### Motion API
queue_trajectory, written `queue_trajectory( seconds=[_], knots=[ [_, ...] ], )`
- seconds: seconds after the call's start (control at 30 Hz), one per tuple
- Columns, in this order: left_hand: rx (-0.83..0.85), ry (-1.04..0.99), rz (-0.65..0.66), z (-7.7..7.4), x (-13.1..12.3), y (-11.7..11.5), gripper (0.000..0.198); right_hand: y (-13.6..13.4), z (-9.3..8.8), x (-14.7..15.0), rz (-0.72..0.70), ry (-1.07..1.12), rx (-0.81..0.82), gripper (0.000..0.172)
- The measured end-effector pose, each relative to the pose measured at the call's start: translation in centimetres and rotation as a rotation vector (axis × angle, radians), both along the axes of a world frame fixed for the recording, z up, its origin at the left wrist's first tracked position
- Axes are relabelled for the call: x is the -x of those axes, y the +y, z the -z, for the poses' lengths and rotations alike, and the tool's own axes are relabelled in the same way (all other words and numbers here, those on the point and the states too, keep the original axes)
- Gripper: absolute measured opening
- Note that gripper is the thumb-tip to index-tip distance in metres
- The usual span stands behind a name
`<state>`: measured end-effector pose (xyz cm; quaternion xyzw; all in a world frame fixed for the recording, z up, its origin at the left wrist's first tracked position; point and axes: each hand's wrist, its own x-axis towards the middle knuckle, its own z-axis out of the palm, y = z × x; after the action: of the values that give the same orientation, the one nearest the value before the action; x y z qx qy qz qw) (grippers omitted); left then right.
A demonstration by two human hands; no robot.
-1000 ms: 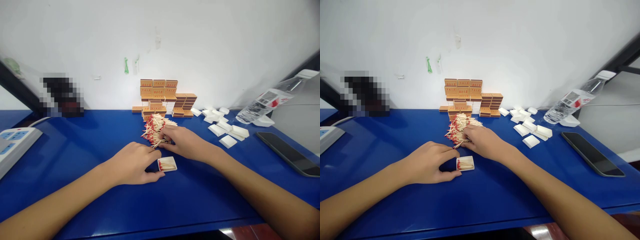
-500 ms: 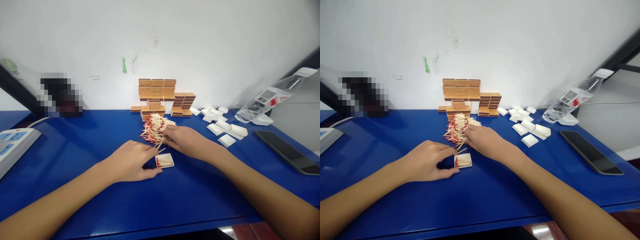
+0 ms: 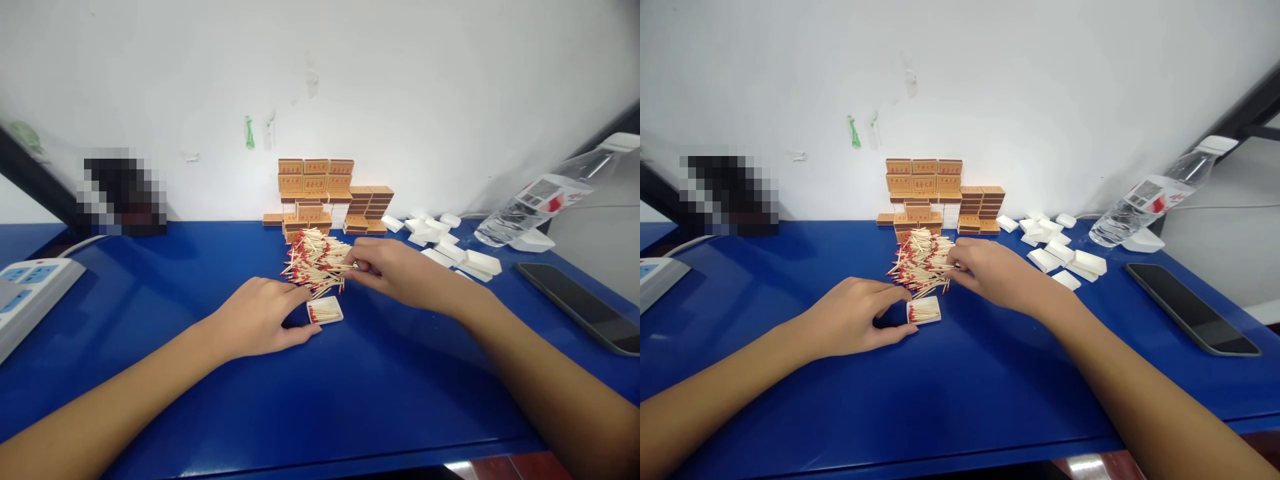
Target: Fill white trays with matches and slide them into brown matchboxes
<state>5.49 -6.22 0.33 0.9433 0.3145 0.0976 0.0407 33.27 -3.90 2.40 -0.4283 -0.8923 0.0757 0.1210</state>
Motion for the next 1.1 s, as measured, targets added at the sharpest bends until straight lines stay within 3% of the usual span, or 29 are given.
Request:
queue_trajectory(
  seconds=[0.3, 0.43, 1.1],
  knots=[
    [0.04, -0.007, -0.059, 0.0, 0.1, 0.4, 0.034, -2.4, -0.9, 1.7, -0.134, 0.002, 0.126, 0.019],
    [0.041, -0.01, -0.057, -0.1, 0.1, 0.4, 0.033, -3.2, -0.5, 2.4, -0.112, -0.08, 0.127, 0.015],
    [-0.016, -0.075, -0.011, 0.5, 0.2, 0.3, 0.038, -2.7, -0.9, 1.6, -0.068, -0.003, 0.241, 0.01]
  ],
)
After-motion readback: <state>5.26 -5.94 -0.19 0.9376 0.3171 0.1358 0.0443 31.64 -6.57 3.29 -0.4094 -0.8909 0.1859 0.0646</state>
